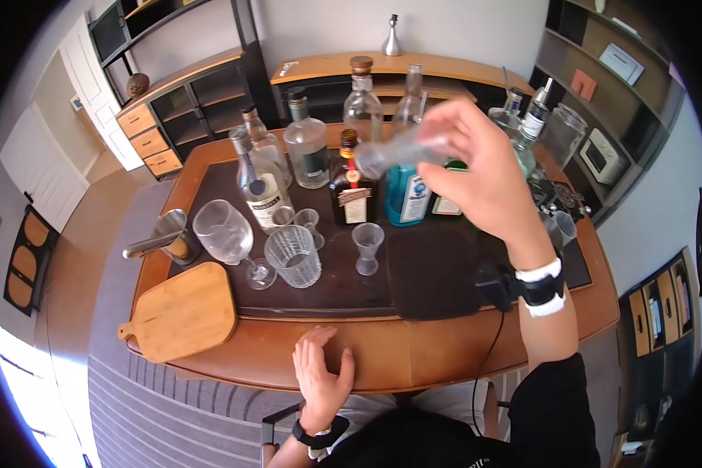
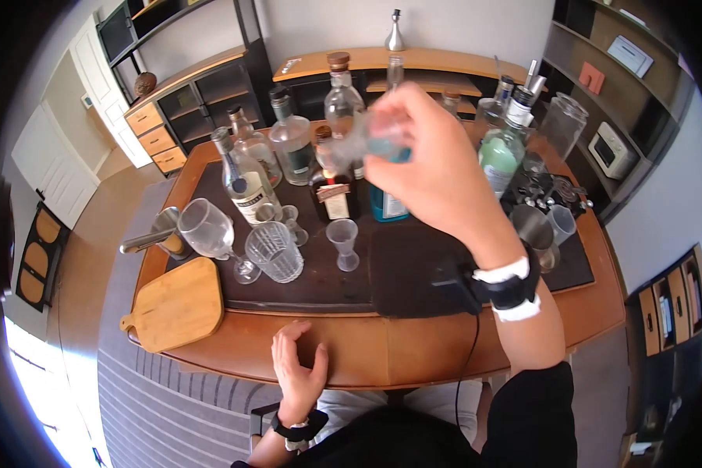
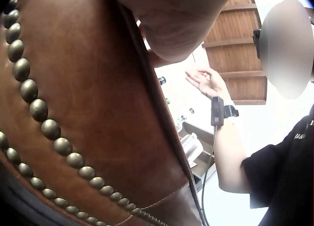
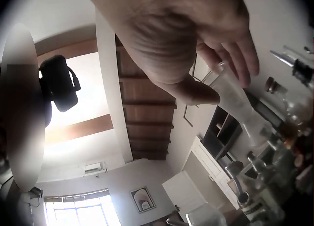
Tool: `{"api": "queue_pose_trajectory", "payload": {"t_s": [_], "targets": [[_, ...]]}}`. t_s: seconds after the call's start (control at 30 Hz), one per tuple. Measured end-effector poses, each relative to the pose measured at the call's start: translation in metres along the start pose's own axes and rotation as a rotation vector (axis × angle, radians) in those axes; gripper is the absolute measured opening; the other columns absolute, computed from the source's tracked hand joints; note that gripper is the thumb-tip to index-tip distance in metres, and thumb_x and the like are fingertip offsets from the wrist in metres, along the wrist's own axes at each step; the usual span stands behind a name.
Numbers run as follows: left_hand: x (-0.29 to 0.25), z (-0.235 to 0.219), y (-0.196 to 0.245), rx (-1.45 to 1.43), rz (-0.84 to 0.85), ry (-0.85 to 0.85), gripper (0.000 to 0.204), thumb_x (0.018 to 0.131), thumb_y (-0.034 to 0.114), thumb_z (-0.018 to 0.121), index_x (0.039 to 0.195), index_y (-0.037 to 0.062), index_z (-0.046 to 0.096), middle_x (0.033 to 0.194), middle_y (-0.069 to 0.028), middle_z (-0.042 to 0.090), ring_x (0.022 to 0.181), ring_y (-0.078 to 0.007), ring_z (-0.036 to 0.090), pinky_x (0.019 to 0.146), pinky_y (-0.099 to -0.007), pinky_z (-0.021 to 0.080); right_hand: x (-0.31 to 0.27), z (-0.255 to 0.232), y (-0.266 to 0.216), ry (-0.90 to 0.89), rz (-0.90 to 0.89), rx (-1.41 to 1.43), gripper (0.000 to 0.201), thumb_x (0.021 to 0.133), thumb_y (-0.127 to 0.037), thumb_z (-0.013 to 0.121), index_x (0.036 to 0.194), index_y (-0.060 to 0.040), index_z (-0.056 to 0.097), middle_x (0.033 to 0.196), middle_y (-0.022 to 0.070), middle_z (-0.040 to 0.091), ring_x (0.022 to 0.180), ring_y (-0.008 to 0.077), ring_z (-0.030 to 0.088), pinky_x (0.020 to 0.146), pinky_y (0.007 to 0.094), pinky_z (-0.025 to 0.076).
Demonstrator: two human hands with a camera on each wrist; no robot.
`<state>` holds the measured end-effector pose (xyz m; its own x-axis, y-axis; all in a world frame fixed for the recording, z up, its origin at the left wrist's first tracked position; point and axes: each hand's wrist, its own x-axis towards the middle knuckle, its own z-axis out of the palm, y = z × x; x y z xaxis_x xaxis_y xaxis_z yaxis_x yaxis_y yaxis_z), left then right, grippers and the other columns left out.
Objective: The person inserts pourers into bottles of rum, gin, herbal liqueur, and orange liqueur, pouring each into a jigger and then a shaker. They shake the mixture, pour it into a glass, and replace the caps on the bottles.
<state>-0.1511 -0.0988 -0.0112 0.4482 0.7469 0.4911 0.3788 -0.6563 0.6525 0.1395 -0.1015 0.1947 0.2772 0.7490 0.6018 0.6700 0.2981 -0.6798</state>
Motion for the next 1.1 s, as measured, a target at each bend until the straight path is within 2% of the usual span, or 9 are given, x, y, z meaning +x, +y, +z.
{"api": "queue_pose_trajectory", "payload": {"t_s": [0.23,0.53,0.6,0.63,0.67,0.77,0.87,1.0,1.1], "targets": [[-0.003,0.005,0.002,0.081,0.020,-0.034,0.041,0.079,0.007,0.073,0.119,0.0023,0.062,0.117,-0.0158,0.065,0.115,-0.0367,0.058,0.101,-0.0459,0.042,-0.089,-0.018,0.073,-0.042,0.279,-0.097,0.043,0.084,-0.008,0.080,0.121,0.0001,0.061,0.102,0.0115,0.069,0.098,0.0210,0.070,0.089,0.0348,0.054],[-0.004,0.007,0.005,0.140,0.021,-0.043,0.040,0.080,0.006,0.072,0.118,0.0033,0.062,0.116,-0.0145,0.065,0.113,-0.0364,0.058,0.101,-0.0455,0.043,-0.113,0.002,0.109,0.109,0.108,-0.085,0.044,0.083,-0.007,0.080,0.122,-0.0004,0.060,0.103,0.0147,0.069,0.096,0.0279,0.070,0.086,0.0385,0.055],[-0.004,0.009,0.007,0.151,0.025,-0.044,0.039,0.080,0.005,0.072,0.118,0.0034,0.063,0.115,-0.0145,0.065,0.112,-0.0366,0.058,0.101,-0.0453,0.043,-0.117,0.002,0.114,-0.006,0.152,-0.120,0.043,0.081,-0.007,0.080,0.118,0.0008,0.060,0.100,0.0160,0.069,0.095,0.0302,0.069,0.085,0.0390,0.055],[-0.004,0.009,0.007,0.152,0.027,-0.045,0.039,0.080,0.005,0.072,0.118,0.0035,0.063,0.115,-0.0144,0.066,0.112,-0.0368,0.058,0.101,-0.0455,0.043,-0.119,0.002,0.115,-0.065,0.174,-0.136,0.042,0.080,-0.007,0.081,0.116,0.0014,0.061,0.099,0.0166,0.069,0.094,0.0314,0.069,0.084,0.0393,0.055],[-0.004,0.009,0.007,0.155,0.029,-0.045,0.039,0.079,0.004,0.072,0.118,0.0036,0.063,0.114,-0.0144,0.066,0.112,-0.0370,0.057,0.101,-0.0457,0.043,-0.120,0.003,0.115,-0.078,0.222,-0.126,0.044,0.080,-0.002,0.081,0.120,0.0018,0.062,0.104,0.0134,0.070,0.099,0.0230,0.071,0.090,0.0355,0.056],[-0.004,0.004,0.005,0.088,-0.016,-0.100,0.041,0.081,0.004,0.073,0.121,0.0027,0.062,0.118,-0.0129,0.066,0.113,-0.0315,0.060,0.101,-0.0430,0.045,-0.117,-0.003,0.114,-0.108,0.253,-0.148,0.045,0.079,-0.003,0.082,0.119,0.0026,0.062,0.104,0.0156,0.071,0.099,0.0255,0.072,0.090,0.0371,0.057],[0.009,-0.008,0.021,-0.244,-0.291,-0.350,0.041,0.085,0.003,0.073,0.124,0.0010,0.062,0.122,-0.0112,0.067,0.115,-0.0241,0.062,0.100,-0.0385,0.048,-0.120,-0.006,0.119,-0.101,0.215,-0.139,0.049,0.079,-0.010,0.081,0.121,0.0021,0.059,0.106,0.0215,0.069,0.096,0.0373,0.068,0.084,0.0447,0.054],[0.051,0.003,0.062,-0.417,-0.132,-0.478,0.051,0.089,0.003,0.072,0.136,0.0004,0.054,0.128,-0.0154,0.064,0.121,-0.0262,0.062,0.105,-0.0410,0.049,-0.134,-0.019,0.084,0.005,0.015,-0.341,0.067,0.082,-0.015,0.081,0.139,0.0007,0.049,0.120,0.0238,0.065,0.106,0.0428,0.065,0.093,0.0476,0.051],[0.082,0.043,0.079,-0.594,-0.104,-0.500,0.072,0.088,0.002,0.073,0.151,0.0044,0.038,0.138,-0.0155,0.055,0.128,-0.0253,0.055,0.106,-0.0402,0.047,-0.153,-0.042,0.039,0.123,-0.116,-0.296,0.048,0.083,-0.008,0.078,0.127,-0.0004,0.059,0.117,0.0206,0.067,0.104,0.0405,0.066,0.093,0.0448,0.052]]}}
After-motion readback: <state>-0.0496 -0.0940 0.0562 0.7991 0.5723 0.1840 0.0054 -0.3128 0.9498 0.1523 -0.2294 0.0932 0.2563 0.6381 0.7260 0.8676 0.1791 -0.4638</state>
